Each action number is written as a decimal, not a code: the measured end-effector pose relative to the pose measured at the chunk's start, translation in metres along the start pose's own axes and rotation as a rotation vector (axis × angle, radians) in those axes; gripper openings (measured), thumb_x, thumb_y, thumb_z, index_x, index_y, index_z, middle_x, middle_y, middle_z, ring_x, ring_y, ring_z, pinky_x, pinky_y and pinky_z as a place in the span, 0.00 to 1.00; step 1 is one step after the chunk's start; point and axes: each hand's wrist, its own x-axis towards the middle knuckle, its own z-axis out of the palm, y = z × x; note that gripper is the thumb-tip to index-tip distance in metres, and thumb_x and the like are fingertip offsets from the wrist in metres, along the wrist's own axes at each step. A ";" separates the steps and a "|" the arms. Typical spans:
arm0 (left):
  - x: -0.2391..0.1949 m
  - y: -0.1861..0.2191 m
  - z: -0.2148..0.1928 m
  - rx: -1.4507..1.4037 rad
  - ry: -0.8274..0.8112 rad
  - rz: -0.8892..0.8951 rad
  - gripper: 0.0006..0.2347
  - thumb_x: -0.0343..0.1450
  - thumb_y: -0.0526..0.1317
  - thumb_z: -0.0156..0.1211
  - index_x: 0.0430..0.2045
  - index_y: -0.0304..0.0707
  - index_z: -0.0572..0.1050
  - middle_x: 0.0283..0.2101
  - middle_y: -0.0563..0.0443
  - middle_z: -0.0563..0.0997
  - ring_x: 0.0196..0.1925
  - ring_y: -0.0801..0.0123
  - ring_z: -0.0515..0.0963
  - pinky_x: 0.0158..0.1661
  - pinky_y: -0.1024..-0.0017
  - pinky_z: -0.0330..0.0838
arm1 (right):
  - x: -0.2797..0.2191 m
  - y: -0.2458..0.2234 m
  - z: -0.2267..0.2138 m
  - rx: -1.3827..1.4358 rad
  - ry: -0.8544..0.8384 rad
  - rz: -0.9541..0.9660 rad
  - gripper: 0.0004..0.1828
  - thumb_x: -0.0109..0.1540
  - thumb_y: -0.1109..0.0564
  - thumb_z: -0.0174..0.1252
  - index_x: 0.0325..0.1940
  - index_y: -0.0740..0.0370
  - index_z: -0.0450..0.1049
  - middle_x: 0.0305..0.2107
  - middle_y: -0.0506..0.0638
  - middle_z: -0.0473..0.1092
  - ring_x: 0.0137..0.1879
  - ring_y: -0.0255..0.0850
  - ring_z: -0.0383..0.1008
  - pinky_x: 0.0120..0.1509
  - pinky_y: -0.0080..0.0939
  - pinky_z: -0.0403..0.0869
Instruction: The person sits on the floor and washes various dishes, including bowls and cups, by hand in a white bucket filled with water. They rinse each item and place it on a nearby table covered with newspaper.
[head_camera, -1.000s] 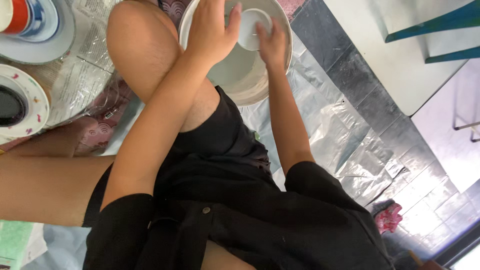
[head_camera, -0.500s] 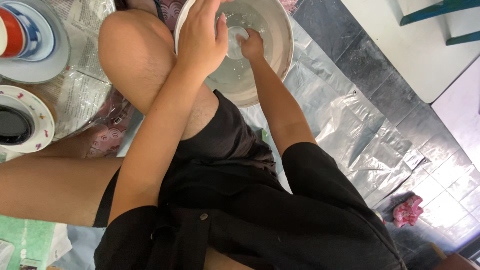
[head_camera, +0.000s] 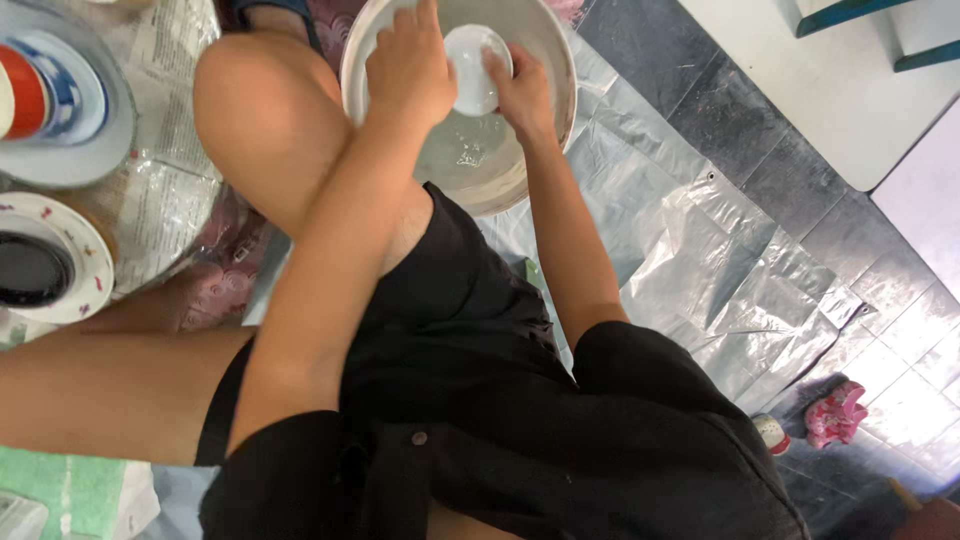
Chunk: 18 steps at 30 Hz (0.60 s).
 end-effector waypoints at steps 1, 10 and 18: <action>0.005 0.005 0.008 0.056 -0.075 -0.055 0.24 0.65 0.38 0.68 0.54 0.34 0.66 0.51 0.37 0.76 0.50 0.41 0.78 0.44 0.49 0.74 | -0.005 -0.006 -0.002 0.025 0.004 -0.002 0.20 0.66 0.46 0.60 0.50 0.66 0.79 0.30 0.47 0.78 0.30 0.31 0.78 0.28 0.36 0.78; 0.030 -0.006 0.025 -0.481 -0.389 -0.210 0.22 0.75 0.48 0.65 0.50 0.22 0.72 0.37 0.38 0.84 0.25 0.59 0.87 0.25 0.67 0.78 | -0.021 -0.020 -0.011 0.275 -0.023 -0.152 0.18 0.74 0.50 0.51 0.55 0.66 0.76 0.31 0.42 0.72 0.33 0.26 0.67 0.32 0.30 0.66; 0.024 0.002 0.011 -0.506 -0.534 -0.156 0.24 0.65 0.35 0.70 0.50 0.23 0.65 0.38 0.37 0.83 0.23 0.63 0.87 0.22 0.69 0.78 | -0.021 -0.010 -0.017 0.298 -0.045 -0.063 0.13 0.68 0.58 0.62 0.53 0.69 0.74 0.33 0.45 0.76 0.34 0.30 0.72 0.32 0.32 0.69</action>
